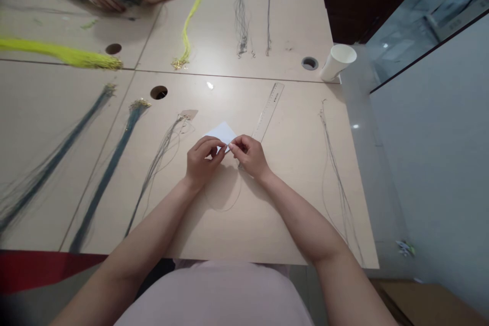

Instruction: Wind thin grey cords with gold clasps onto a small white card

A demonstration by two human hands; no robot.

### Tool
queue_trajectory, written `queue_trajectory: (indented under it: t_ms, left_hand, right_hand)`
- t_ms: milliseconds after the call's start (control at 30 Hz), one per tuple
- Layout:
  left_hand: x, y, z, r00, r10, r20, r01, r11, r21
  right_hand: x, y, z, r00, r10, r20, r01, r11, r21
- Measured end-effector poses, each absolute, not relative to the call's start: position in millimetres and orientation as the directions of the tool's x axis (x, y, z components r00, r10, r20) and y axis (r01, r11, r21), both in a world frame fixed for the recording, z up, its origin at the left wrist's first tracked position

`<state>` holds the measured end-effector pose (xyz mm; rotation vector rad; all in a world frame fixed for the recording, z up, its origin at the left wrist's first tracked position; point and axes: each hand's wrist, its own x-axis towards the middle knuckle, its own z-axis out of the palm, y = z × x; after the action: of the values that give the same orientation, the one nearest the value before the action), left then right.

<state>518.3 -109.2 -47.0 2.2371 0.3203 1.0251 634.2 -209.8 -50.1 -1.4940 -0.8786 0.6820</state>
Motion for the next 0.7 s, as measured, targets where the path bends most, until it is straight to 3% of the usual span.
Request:
queue_trajectory:
  t_ms: [700]
  left_hand:
    - [517.7,-107.8,-48.9,0.676,0.446,0.586,-0.059,-0.760,0.647]
  right_hand:
    - [634.5,-210.9,-49.3,0.533,0.843,0.080,0.135,0.009,-0.991]
